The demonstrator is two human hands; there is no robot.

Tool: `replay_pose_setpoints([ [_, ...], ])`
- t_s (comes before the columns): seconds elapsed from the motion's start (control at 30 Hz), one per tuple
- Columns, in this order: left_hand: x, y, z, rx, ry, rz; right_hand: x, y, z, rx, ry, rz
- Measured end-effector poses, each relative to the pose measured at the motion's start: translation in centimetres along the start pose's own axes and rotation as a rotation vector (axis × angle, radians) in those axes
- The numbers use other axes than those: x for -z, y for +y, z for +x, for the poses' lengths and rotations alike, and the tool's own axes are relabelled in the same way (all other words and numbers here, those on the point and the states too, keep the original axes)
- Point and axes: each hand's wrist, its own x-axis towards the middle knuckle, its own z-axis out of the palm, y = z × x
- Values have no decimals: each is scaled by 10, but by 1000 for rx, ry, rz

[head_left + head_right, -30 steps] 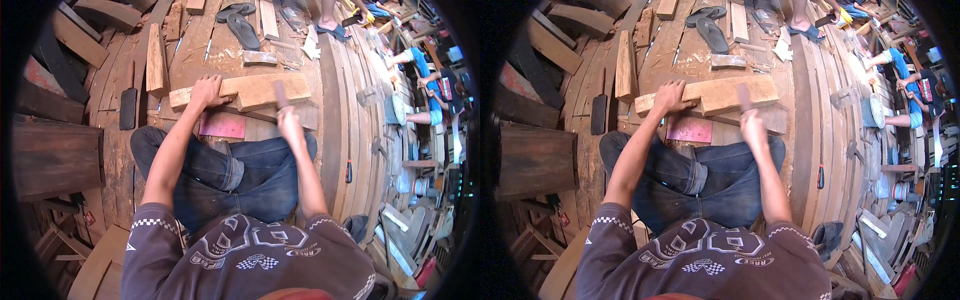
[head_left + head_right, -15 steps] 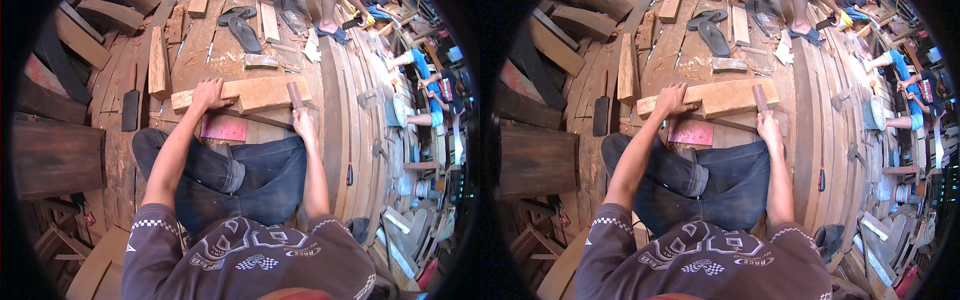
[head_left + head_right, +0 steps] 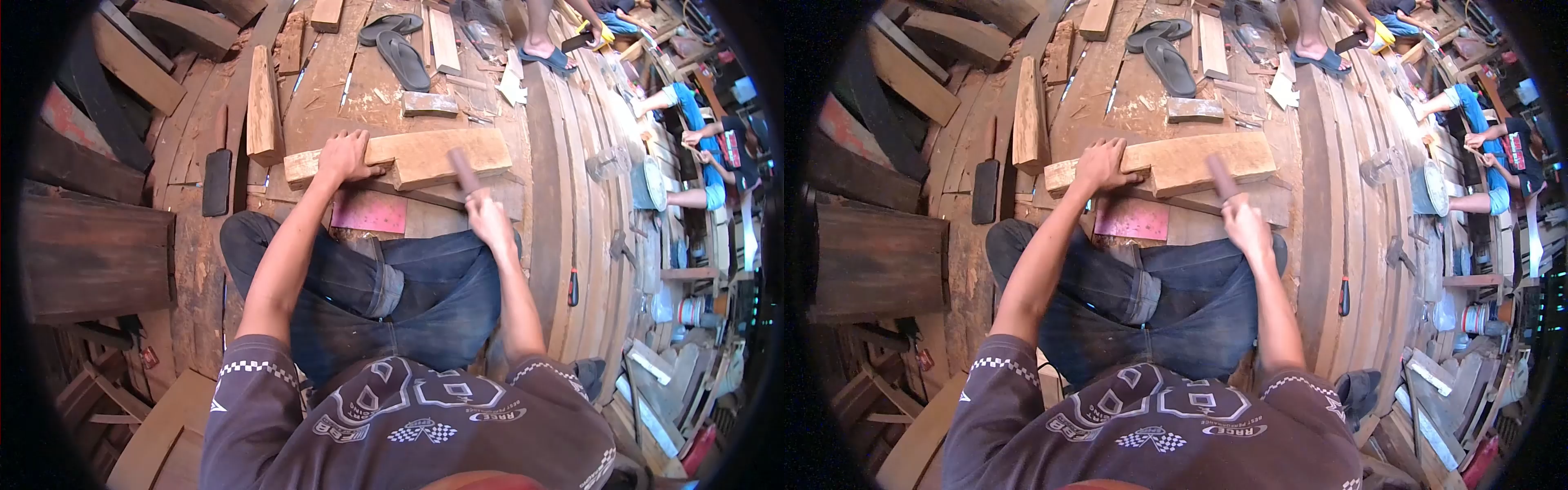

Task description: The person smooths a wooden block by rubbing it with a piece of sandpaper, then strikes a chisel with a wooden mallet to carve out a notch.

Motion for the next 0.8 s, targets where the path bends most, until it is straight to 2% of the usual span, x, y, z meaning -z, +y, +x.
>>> replay_pose_setpoints([
  [0.03, 2, 2, -1, 13, -9, 2, -7, 3, 6, -56, 129, 34],
  [0.1, 6, 1, 1, 17, -2, 6, -33, 2, -1, 63, 97, 17],
  [0.17, 1, -1, 0, -2, 19, 2, -27, -17, -21, 223, 36, 28],
  [0.23, 2, -1, -1, -3, 19, 5, -11, -3, -4, 122, 24, -71],
  [0.27, 1, -1, -1, -2, 18, 2, -8, -1, 5, -33, 149, -8],
  [0.43, 0, -2, -1, -12, 39, 5, -16, -27, -27, 116, 29, -23],
  [0.5, -2, -4, 0, -14, 34, 1, 2, -32, -28, 61, 46, -71],
  [0.6, -9, -6, 2, -8, 67, -2, -12, -4, -15, -3, 154, 51],
  [0.63, 1, -1, 1, 20, 14, -36, -22, 15, -5, -18, 169, 190],
  [0.67, -1, -2, 3, 31, -11, -39, -23, 27, -2, 1, 258, 189],
  [0.7, -1, -2, 6, 9, -16, -22, -18, 33, 1, 24, 347, 183],
  [0.8, 6, 5, 8, 12, -26, -24, 14, 28, 5, 12, 548, 500],
])
